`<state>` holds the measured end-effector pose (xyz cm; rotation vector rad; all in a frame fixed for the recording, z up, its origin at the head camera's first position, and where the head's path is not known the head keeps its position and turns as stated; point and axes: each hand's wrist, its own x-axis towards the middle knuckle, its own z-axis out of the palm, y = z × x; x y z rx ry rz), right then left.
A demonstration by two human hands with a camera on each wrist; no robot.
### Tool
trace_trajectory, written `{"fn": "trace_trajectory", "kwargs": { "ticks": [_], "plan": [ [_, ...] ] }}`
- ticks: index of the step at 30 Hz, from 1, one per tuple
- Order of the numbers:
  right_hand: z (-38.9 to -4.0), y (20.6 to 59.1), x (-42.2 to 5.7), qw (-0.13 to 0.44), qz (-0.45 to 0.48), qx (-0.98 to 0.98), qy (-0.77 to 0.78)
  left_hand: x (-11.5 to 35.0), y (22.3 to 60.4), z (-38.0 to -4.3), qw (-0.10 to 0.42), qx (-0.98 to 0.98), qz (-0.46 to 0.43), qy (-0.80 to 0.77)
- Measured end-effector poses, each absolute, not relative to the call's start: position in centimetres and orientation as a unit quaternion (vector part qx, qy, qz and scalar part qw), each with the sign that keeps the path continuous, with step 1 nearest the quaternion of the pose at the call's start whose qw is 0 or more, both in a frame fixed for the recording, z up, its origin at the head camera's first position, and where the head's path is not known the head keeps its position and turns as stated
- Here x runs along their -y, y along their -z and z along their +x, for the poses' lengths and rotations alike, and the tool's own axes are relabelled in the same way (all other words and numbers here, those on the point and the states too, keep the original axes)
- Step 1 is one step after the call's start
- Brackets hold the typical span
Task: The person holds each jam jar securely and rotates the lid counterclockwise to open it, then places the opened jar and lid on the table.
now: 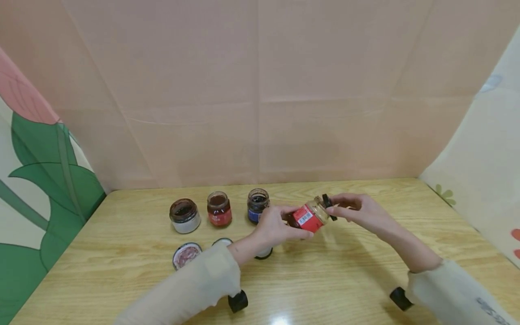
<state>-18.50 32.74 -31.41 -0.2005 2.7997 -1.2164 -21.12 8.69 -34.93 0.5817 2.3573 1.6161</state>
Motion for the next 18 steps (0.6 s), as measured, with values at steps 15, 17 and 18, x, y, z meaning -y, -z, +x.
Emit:
{"fn": "trace_trajectory", "kwargs": {
  "ticks": [15,17,18],
  "plan": [
    [-17.6,32.3,-32.9,-0.023,-0.12,-0.891,0.436,-10.1,36.4,-21.7,0.102,-0.802,0.121,-0.575],
    [-17.4,32.6,-32.9,-0.021,-0.132,-0.892,0.432,-10.3,36.4,-21.8,0.093,-0.807,0.115,-0.572],
    [-17.3,32.7,-32.8,-0.019,-0.137,-0.893,0.429,-10.4,36.4,-21.8,0.088,-0.808,0.114,-0.571]
  ]
}}
